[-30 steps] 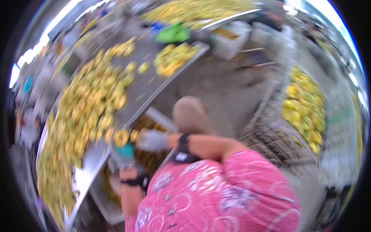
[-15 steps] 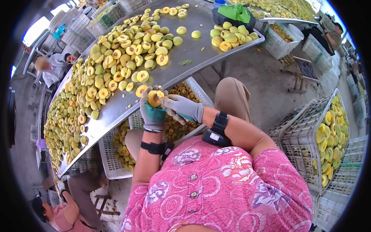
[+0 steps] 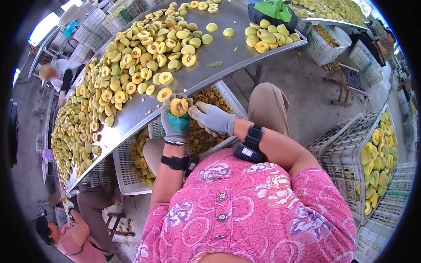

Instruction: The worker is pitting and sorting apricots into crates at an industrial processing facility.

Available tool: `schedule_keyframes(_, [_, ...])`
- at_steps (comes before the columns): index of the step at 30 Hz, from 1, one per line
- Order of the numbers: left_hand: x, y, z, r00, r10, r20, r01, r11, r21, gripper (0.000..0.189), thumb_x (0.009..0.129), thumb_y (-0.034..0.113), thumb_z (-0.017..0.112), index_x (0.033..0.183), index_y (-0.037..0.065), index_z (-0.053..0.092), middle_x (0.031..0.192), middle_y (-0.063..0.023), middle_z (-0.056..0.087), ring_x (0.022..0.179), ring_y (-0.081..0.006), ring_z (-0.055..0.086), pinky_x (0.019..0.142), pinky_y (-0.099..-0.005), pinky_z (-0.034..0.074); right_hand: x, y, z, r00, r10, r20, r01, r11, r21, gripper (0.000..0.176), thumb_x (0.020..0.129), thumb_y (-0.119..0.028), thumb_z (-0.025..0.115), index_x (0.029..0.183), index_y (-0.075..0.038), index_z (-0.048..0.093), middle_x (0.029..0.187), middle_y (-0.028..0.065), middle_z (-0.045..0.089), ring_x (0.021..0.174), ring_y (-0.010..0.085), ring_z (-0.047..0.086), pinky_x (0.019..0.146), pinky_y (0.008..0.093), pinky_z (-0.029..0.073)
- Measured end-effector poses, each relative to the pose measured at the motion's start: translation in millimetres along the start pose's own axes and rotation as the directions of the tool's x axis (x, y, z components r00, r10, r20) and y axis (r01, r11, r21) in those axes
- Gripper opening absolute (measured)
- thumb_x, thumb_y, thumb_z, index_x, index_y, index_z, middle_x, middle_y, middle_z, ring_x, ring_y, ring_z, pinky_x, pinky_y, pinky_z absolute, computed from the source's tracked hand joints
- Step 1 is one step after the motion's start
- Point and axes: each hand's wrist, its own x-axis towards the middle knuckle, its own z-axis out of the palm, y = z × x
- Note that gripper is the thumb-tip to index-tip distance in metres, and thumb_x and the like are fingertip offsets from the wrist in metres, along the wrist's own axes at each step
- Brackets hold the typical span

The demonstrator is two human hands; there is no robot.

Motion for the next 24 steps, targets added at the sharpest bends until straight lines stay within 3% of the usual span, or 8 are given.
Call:
schedule_keyframes(4, [-7, -6, 12, 0.995, -0.037, 0.095, 0.046, 0.994, -0.095, 0.022, 0.097, 0.022, 0.044, 0.100, 0.002, 0.052, 0.098, -0.0135, 0.059, 0.092, -0.0272, 0.058, 0.086, -0.0383, 0.050, -6, -20, 7, 0.995, -0.084, -0.046, 0.075, 0.980, -0.184, 0.050, 0.098, -0.039, 0.046, 0.129, 0.000, 0.042, 0.066, 0.0059, 0.055, 0.041, 0.0123, 0.049, 0.036, 0.0297, 0.039])
schedule_keyframes(8, [-7, -12, 11, 0.993, 0.038, 0.109, -0.037, 0.999, -0.011, 0.021, 0.098, 0.020, 0.041, 0.101, 0.002, 0.052, 0.099, -0.0126, 0.058, 0.093, -0.0245, 0.058, 0.088, -0.0373, 0.049, -1, -19, 9, 0.992, -0.094, -0.086, 0.063, 0.950, -0.307, 0.055, 0.098, -0.039, 0.046, 0.132, 0.004, 0.039, 0.076, 0.0151, 0.063, 0.054, 0.0224, 0.061, 0.048, 0.0342, 0.047])
schedule_keyframes(10, [-11, -11, 12, 0.987, 0.071, 0.147, -0.081, 0.995, 0.064, 0.021, 0.098, 0.020, 0.041, 0.101, 0.002, 0.052, 0.099, -0.0121, 0.058, 0.095, -0.0240, 0.057, 0.089, -0.0372, 0.048, 14, 1, 9, 0.905, -0.404, -0.134, 0.294, 0.821, -0.489, 0.056, 0.098, -0.038, 0.045, 0.132, 0.007, 0.038, 0.092, 0.0250, 0.065, 0.077, 0.0342, 0.067, 0.068, 0.0385, 0.051])
schedule_keyframes(13, [-13, -15, 13, 0.981, 0.132, 0.139, -0.149, 0.982, 0.117, 0.022, 0.098, 0.022, 0.042, 0.100, 0.002, 0.052, 0.100, -0.0112, 0.058, 0.097, -0.0230, 0.057, 0.090, -0.0372, 0.048, 16, 7, 11, 0.925, -0.360, -0.117, 0.270, 0.843, -0.465, 0.055, 0.099, -0.036, 0.045, 0.132, 0.008, 0.039, 0.102, 0.0283, 0.063, 0.095, 0.0394, 0.063, 0.082, 0.0404, 0.049])
schedule_keyframes(17, [-8, -15, 9, 0.977, 0.182, 0.116, -0.197, 0.971, 0.135, 0.027, 0.097, 0.028, 0.044, 0.096, 0.003, 0.054, 0.098, -0.0106, 0.058, 0.095, -0.0225, 0.056, 0.088, -0.0386, 0.047, 19, 11, 14, 0.895, -0.438, -0.087, 0.357, 0.820, -0.448, 0.051, 0.099, -0.036, 0.045, 0.129, 0.006, 0.043, 0.101, 0.0267, 0.064, 0.092, 0.0382, 0.064, 0.079, 0.0396, 0.049])
schedule_keyframes(20, [-9, -10, 11, 0.986, 0.104, 0.134, -0.120, 0.985, 0.121, 0.032, 0.098, 0.031, 0.044, 0.091, 0.003, 0.055, 0.090, -0.0094, 0.057, 0.088, -0.0214, 0.056, 0.082, -0.0378, 0.049, 10, -3, 16, 0.935, -0.351, -0.056, 0.304, 0.871, -0.385, 0.047, 0.098, -0.035, 0.045, 0.125, 0.004, 0.046, 0.100, 0.0251, 0.064, 0.092, 0.0373, 0.063, 0.082, 0.0395, 0.048])
schedule_keyframes(22, [-8, -4, 11, 0.987, 0.037, 0.157, -0.050, 0.996, 0.079, 0.036, 0.098, 0.035, 0.044, 0.088, 0.002, 0.056, 0.086, -0.0099, 0.058, 0.085, -0.0219, 0.057, 0.078, -0.0379, 0.050, -3, -23, 17, 0.993, -0.121, -0.006, 0.110, 0.927, -0.359, 0.042, 0.099, -0.035, 0.044, 0.119, 0.001, 0.048, 0.091, 0.0221, 0.065, 0.075, 0.0299, 0.066, 0.065, 0.0382, 0.052])
schedule_keyframes(24, [-9, -4, 13, 0.983, -0.031, 0.183, 0.024, 0.999, 0.041, 0.041, 0.099, 0.039, 0.044, 0.084, 0.002, 0.056, 0.083, -0.0104, 0.058, 0.081, -0.0224, 0.058, 0.075, -0.0379, 0.051, 3, -14, 15, 0.997, -0.068, 0.023, 0.072, 0.946, -0.316, 0.041, 0.099, -0.036, 0.043, 0.119, 0.000, 0.048, 0.083, 0.0178, 0.062, 0.063, 0.0250, 0.062, 0.053, 0.0359, 0.049])
